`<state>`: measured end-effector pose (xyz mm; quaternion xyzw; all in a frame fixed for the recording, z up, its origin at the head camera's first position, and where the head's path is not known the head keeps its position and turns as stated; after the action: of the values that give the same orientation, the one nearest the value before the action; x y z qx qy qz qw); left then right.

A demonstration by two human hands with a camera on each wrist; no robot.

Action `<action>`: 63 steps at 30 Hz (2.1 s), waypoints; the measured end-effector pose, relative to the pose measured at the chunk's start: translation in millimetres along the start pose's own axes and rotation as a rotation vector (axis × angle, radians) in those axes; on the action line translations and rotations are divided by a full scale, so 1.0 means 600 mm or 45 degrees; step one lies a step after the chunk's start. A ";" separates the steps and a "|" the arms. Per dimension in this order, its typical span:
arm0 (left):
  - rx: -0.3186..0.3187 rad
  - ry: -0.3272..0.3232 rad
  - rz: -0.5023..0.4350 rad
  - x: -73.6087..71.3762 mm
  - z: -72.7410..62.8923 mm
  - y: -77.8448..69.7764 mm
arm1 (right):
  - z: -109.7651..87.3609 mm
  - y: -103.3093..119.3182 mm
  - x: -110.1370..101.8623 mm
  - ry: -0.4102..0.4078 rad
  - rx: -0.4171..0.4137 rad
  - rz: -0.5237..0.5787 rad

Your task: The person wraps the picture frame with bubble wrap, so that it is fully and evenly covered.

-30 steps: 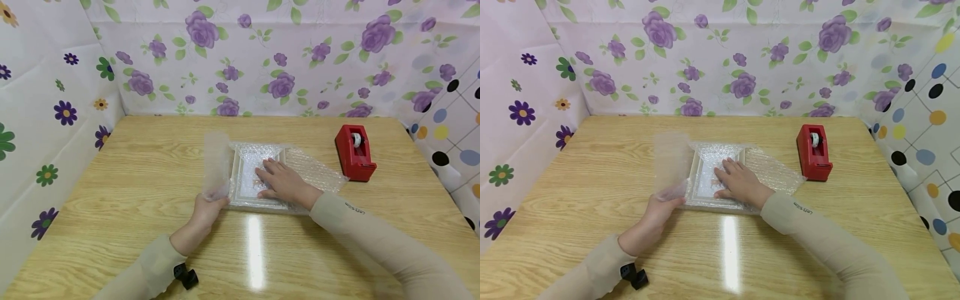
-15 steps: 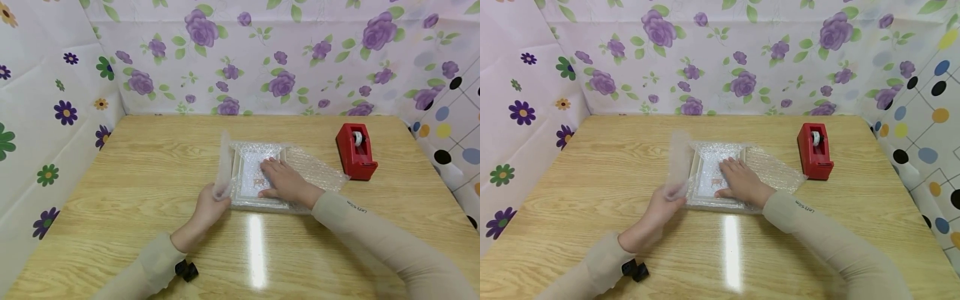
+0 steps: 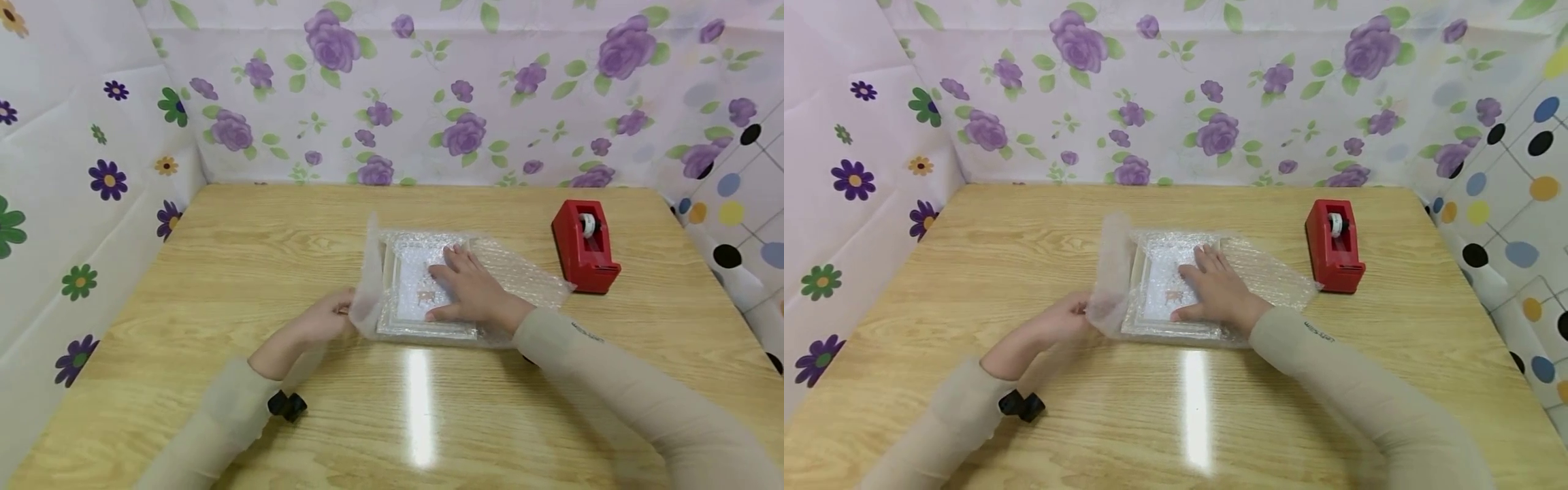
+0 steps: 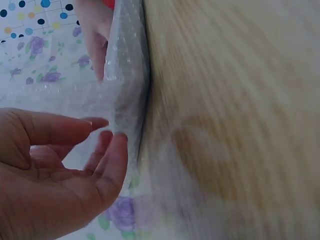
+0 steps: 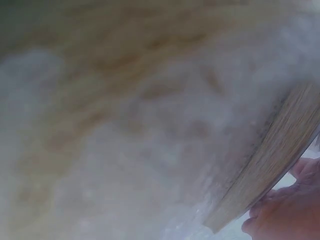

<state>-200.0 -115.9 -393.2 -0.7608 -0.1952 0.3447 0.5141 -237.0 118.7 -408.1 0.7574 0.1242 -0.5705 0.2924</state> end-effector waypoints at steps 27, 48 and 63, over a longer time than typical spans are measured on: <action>-0.008 0.034 0.209 -0.041 0.086 0.007 | 0.000 -0.037 -0.037 0.206 -0.106 -0.019; 0.094 0.255 0.515 -0.051 0.120 0.002 | 0.000 -0.047 -0.027 0.202 -0.131 0.050; 0.056 0.250 0.616 -0.040 0.140 -0.005 | -0.002 -0.058 -0.023 0.112 -0.112 -0.013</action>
<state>-277.3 -75.8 -402.0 -0.8037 0.0508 0.3865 0.4495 -258.5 149.0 -405.5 0.7675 0.1658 -0.5322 0.3166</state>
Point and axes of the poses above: each hand's wrist, its own z-axis towards the middle knuckle, its own x-axis out of the palm, y = z × x, the point moved 5 cm from there along z, towards the middle knuckle, and after that the axes turned 8 degrees about y, right-handed, at the moved point
